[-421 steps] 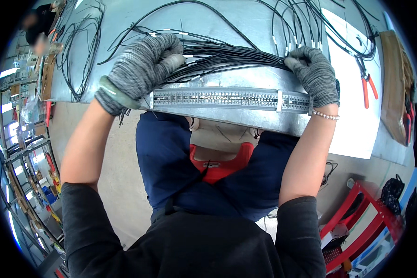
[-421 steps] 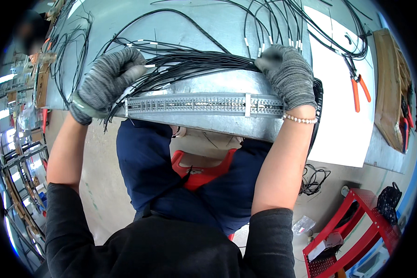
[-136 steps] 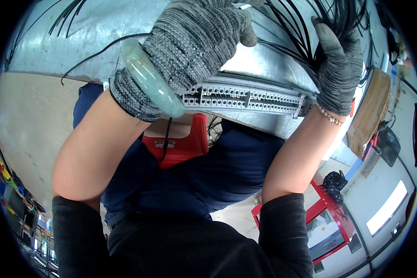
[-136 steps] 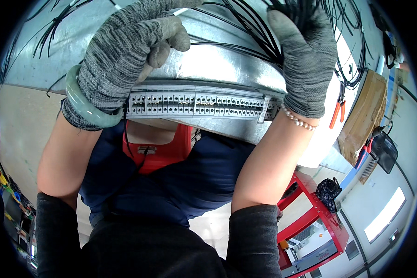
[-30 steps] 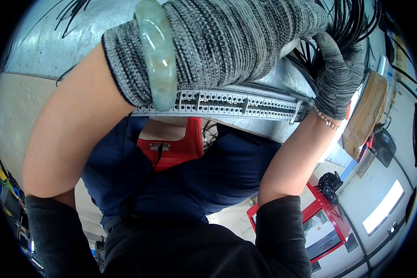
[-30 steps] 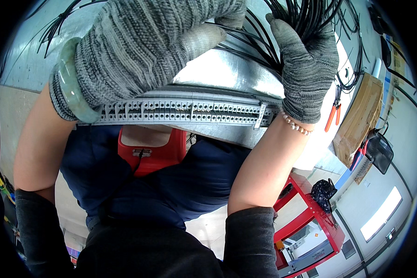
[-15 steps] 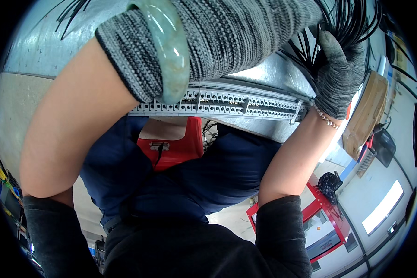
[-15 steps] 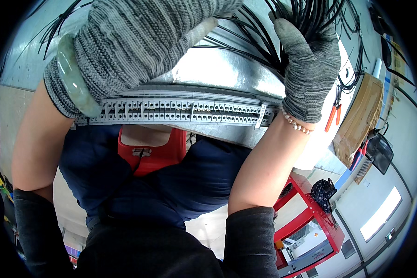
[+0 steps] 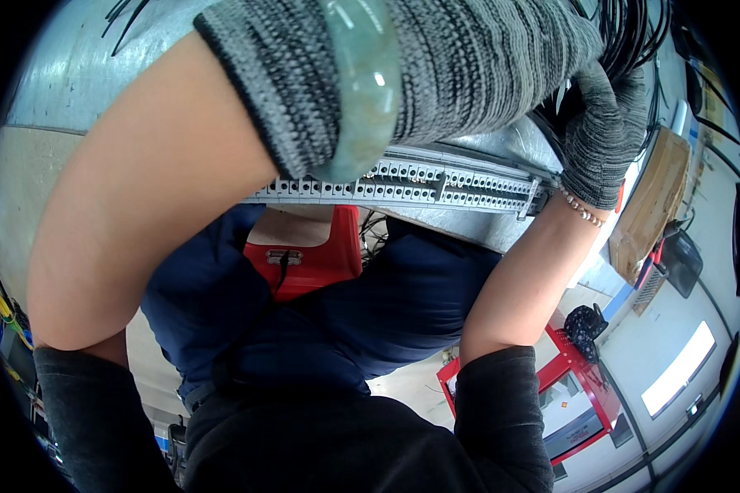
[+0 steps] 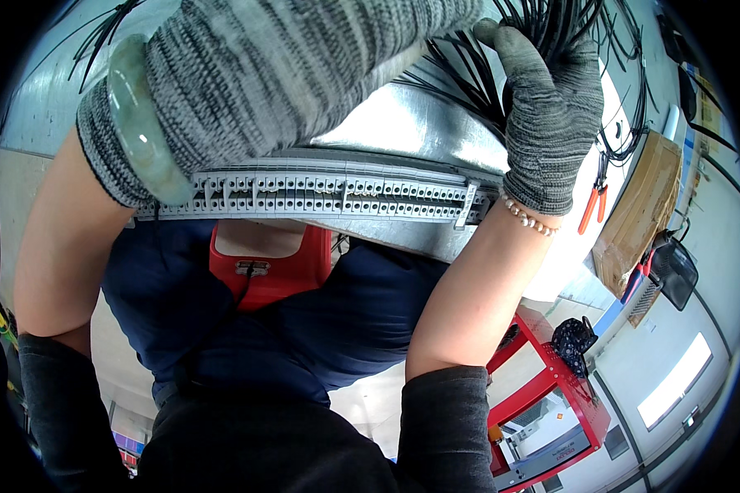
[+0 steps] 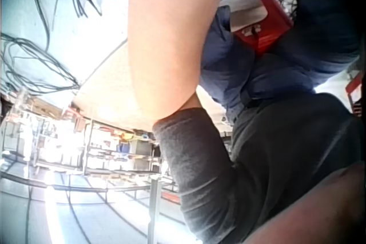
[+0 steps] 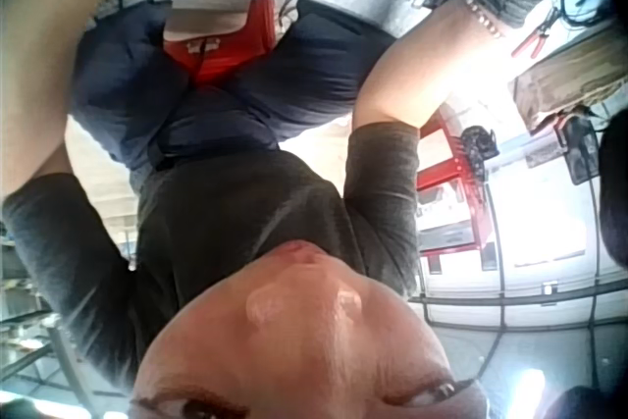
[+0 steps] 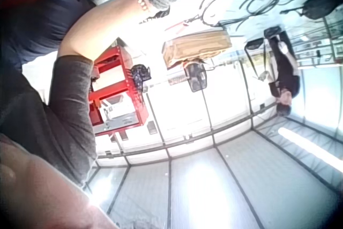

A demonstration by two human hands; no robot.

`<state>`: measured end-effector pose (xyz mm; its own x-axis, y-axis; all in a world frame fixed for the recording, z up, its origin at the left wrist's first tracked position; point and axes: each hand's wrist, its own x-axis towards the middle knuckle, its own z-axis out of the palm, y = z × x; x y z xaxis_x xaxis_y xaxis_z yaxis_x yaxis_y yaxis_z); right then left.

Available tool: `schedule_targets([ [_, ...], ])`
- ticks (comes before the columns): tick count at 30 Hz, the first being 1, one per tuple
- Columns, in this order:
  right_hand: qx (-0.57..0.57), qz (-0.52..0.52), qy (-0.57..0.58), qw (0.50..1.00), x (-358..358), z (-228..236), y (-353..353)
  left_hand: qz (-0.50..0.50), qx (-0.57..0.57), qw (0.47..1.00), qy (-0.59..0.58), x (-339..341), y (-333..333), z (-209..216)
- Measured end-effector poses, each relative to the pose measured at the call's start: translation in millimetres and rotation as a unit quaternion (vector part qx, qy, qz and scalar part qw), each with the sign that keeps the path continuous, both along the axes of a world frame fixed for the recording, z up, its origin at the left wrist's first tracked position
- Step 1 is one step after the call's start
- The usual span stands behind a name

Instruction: The person gathers and arranges black cables on a metal workbench, aligning them in rows and securing them with white zip ties. The person repeatedly picks up bundles, straightens them, and fastens them to the bench surface.

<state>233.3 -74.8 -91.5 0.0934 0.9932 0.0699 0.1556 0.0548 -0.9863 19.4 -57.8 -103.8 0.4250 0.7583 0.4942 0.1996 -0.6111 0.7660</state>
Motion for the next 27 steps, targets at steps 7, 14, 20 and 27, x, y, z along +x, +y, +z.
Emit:
schedule_targets([
  [7,0.045,0.083,0.043,0.995,-5.0,4.5,-0.5,-0.001,0.001,1.000,0.000,1.7,1.9,-0.8],
  [14,0.027,0.023,-0.003,0.999,2.6,7.0,-2.6,0.001,0.003,1.000,0.001,4.9,8.6,-3.2],
  [20,-0.001,-0.014,-0.077,0.997,7.5,5.9,-0.4,0.003,0.012,1.000,-0.004,3.3,6.5,-2.9],
  [27,-0.001,-0.030,0.000,1.000,1.5,3.0,-1.2,0.017,0.019,1.000,-0.001,10.2,9.2,-7.7],
])
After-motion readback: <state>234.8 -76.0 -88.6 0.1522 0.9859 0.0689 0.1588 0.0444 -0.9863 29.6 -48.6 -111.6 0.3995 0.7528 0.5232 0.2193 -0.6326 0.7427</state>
